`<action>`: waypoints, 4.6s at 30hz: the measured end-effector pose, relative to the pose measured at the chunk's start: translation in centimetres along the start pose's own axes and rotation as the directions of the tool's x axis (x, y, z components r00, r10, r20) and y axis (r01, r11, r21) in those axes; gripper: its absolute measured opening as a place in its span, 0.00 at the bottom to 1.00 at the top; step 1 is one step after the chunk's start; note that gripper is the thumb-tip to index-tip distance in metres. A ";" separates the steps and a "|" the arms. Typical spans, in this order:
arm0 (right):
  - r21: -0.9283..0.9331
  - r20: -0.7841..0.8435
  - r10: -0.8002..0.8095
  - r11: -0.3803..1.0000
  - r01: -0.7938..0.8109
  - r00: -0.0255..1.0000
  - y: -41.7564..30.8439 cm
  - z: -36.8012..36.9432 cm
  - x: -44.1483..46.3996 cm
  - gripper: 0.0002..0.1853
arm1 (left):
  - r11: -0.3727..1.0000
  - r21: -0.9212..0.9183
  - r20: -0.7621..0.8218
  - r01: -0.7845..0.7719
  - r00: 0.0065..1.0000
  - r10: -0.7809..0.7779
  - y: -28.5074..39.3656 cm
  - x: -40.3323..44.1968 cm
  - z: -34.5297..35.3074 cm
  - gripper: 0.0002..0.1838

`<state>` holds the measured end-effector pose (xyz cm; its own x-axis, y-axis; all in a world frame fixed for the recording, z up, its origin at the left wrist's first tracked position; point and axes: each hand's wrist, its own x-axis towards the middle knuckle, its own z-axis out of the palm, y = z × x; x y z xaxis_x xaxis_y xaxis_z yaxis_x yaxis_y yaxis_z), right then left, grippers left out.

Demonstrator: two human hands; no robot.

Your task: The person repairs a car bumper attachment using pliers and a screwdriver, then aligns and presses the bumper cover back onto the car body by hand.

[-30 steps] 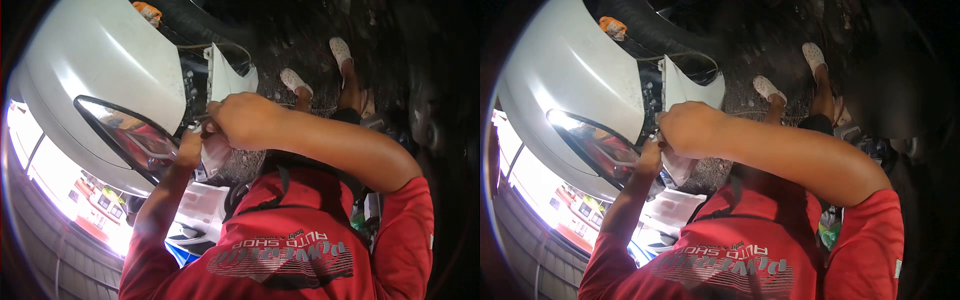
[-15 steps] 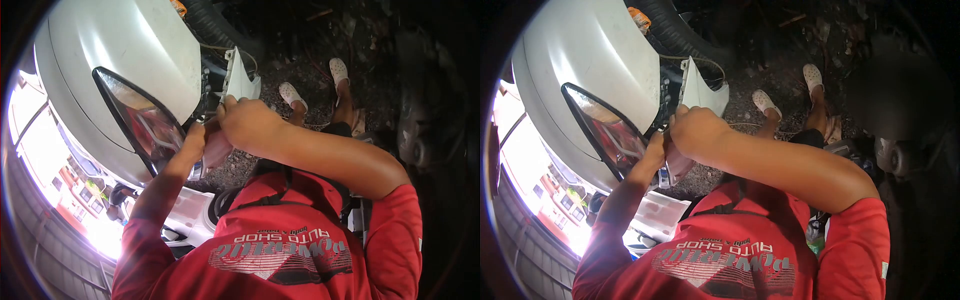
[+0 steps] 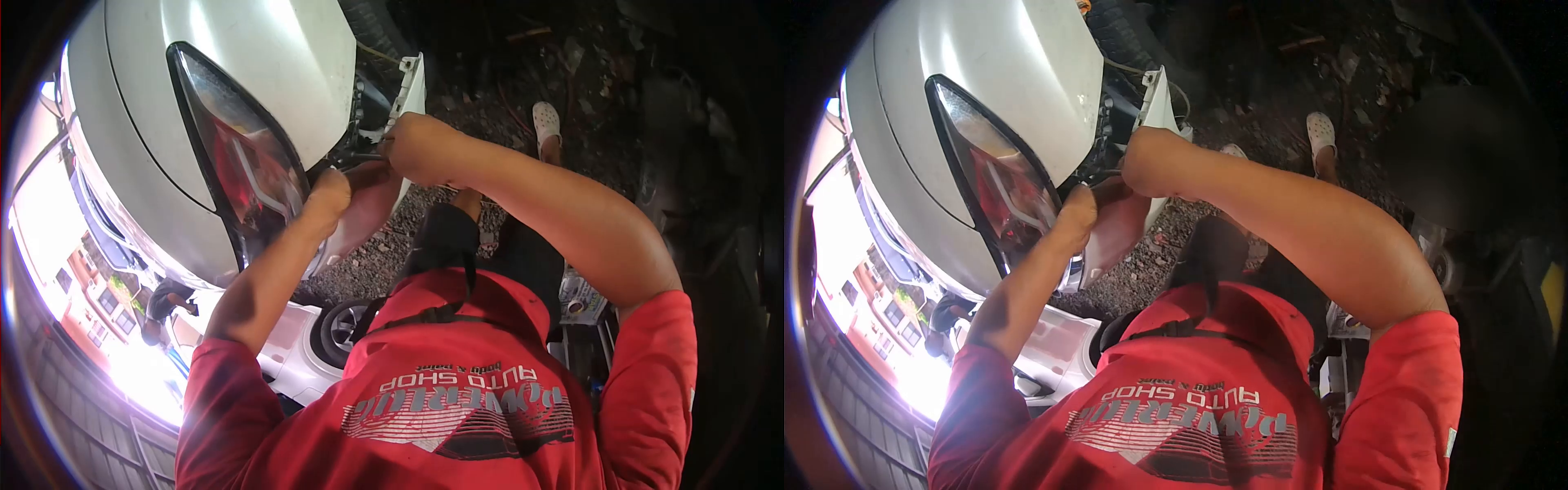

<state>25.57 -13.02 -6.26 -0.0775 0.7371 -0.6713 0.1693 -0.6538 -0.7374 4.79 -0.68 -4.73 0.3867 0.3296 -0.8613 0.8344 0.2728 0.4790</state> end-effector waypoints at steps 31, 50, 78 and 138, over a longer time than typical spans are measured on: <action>0.283 -0.510 -0.168 0.893 0.349 0.843 2.6 6.7 -2.8 0.15 | 0.996 -0.027 -0.129 0.086 0.988 -0.089 -0.1 0.2 0.3 0.14; -0.112 -0.541 -0.107 0.992 0.055 0.834 0.4 7.1 -4.9 0.14 | 0.985 0.115 -0.112 0.131 0.987 -0.118 -0.4 1.0 -0.3 0.18; -0.698 0.059 -0.126 0.704 0.131 0.990 -3.3 1.4 -3.7 0.21 | 0.890 0.360 -0.190 0.281 0.956 -0.224 0.0 1.4 -0.7 0.19; -0.600 -0.404 -0.460 0.785 0.150 0.791 0.7 3.8 -3.3 0.14 | 0.682 0.730 -0.197 0.042 0.969 0.150 -4.9 3.2 -3.0 0.22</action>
<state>22.19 -16.51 -4.83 0.2579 0.9526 -0.1616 0.7113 -0.3004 -0.6354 0.75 1.79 -9.37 0.4229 0.5379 -0.7292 0.8723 -0.4597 0.1668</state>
